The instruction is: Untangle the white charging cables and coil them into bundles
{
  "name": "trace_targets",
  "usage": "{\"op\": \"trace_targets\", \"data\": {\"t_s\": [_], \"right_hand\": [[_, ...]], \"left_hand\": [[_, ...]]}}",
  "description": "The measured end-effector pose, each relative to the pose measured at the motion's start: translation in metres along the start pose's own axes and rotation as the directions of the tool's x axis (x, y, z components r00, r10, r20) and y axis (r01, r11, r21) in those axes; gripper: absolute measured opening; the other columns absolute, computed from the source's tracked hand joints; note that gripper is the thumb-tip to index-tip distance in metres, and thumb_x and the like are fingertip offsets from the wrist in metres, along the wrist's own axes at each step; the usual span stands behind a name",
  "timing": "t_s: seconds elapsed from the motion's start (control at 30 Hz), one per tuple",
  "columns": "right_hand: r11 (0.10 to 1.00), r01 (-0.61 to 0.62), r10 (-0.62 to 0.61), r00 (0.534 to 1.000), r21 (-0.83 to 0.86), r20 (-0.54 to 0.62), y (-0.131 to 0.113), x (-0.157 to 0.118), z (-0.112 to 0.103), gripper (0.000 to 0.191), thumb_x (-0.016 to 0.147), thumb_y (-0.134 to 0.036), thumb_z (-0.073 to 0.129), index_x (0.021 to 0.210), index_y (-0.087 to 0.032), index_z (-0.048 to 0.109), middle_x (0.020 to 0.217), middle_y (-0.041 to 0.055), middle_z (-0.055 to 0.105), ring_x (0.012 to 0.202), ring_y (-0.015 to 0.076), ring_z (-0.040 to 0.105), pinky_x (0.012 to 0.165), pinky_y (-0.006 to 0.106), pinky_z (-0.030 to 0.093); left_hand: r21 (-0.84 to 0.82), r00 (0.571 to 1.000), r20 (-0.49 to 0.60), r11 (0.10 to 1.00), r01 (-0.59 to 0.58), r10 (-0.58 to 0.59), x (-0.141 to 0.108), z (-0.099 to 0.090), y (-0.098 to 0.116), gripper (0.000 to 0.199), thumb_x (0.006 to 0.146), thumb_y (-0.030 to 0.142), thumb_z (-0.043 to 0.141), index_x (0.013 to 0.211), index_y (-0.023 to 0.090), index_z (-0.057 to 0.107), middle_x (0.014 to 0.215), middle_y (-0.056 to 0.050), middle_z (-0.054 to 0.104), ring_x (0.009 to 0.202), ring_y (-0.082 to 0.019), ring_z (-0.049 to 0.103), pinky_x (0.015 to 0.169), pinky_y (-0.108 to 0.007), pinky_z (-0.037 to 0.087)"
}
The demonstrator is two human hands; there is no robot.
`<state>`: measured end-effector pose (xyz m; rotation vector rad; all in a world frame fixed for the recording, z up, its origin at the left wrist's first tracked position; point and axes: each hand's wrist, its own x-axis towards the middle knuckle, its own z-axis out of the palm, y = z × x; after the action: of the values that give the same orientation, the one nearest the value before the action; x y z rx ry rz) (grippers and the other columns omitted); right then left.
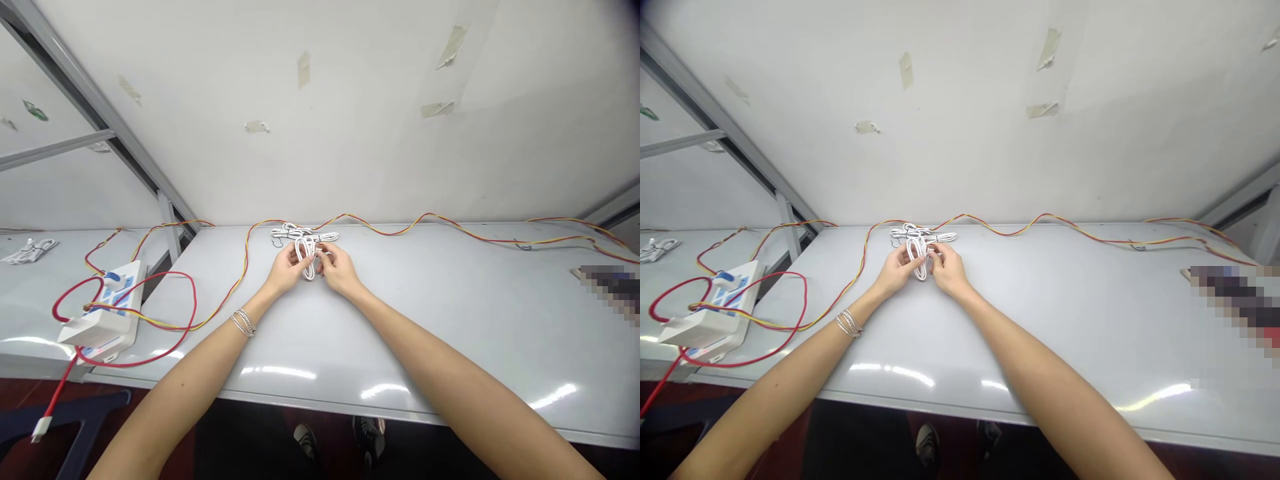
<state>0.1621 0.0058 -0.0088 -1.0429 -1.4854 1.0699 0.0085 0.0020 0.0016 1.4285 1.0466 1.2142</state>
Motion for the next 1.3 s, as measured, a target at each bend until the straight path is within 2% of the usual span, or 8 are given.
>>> {"op": "trace_targets", "data": {"t_s": [0.17,0.33,0.57,0.9,1.17,1.3], "right_hand": [[1.000,0.008,-0.008,1.000,-0.003,0.001,0.0001,-0.0011,0.0002,0.027,0.087,-0.033,0.049,0.106,-0.019,0.064,0.088,0.0054,0.066,0.055,0.0126,0.057,0.054,0.026,0.050],[0.999,0.049,-0.049,0.999,-0.013,-0.004,-0.0005,-0.0021,0.0008,0.026,0.087,-0.031,0.049,0.104,-0.019,0.065,0.098,0.0078,0.067,0.065,0.0146,0.059,0.055,0.026,0.051],[0.998,0.065,-0.065,0.998,-0.023,0.013,-0.0003,-0.0016,-0.0001,0.025,0.088,-0.031,0.049,0.103,-0.019,0.065,0.100,0.0085,0.066,0.069,0.0154,0.060,0.059,0.027,0.052],[0.984,0.113,-0.111,0.994,-0.134,0.025,0.0047,-0.0006,-0.0008,0.022,0.089,-0.026,0.048,0.102,-0.019,0.065,0.097,0.0078,0.066,0.080,0.0185,0.061,0.068,0.029,0.051],[0.986,0.102,-0.098,0.995,-0.136,0.031,0.0071,0.0001,-0.0007,0.020,0.088,-0.028,0.050,0.098,-0.019,0.065,0.094,0.0073,0.065,0.082,0.0191,0.060,0.071,0.030,0.051],[0.987,0.096,-0.093,0.995,-0.127,0.029,0.0078,0.0001,-0.0003,0.020,0.088,-0.030,0.050,0.097,-0.019,0.064,0.096,0.0076,0.064,0.076,0.0171,0.059,0.068,0.030,0.051]], "left_hand": [[-0.007,1.000,-0.003,1.000,0.000,0.000,-0.0004,0.0005,0.0012,0.046,0.069,0.042,0.081,0.101,0.014,0.061,0.099,-0.010,0.071,0.093,-0.023,0.067,0.085,-0.035,0.052],[-0.022,1.000,-0.008,1.000,0.007,-0.007,-0.0005,0.0011,0.0006,0.047,0.069,0.042,0.081,0.101,0.014,0.061,0.099,-0.010,0.072,0.092,-0.022,0.067,0.083,-0.034,0.053],[-0.012,1.000,-0.013,1.000,0.007,-0.008,-0.0011,0.0013,0.0012,0.047,0.070,0.042,0.080,0.101,0.014,0.061,0.099,-0.010,0.071,0.092,-0.022,0.067,0.082,-0.034,0.053],[-0.022,1.000,-0.016,1.000,-0.011,0.010,-0.0006,0.0025,0.0013,0.046,0.069,0.043,0.081,0.100,0.015,0.060,0.102,-0.010,0.071,0.092,-0.022,0.067,0.085,-0.035,0.053],[-0.010,1.000,-0.016,1.000,-0.007,0.007,-0.0005,0.0026,0.0014,0.044,0.069,0.043,0.081,0.097,0.015,0.060,0.097,-0.009,0.072,0.088,-0.022,0.067,0.081,-0.034,0.053],[0.005,1.000,-0.024,1.000,-0.008,0.008,-0.0007,0.0023,-0.0001,0.041,0.071,0.042,0.079,0.095,0.015,0.060,0.094,-0.008,0.070,0.086,-0.021,0.066,0.078,-0.033,0.053]]}}
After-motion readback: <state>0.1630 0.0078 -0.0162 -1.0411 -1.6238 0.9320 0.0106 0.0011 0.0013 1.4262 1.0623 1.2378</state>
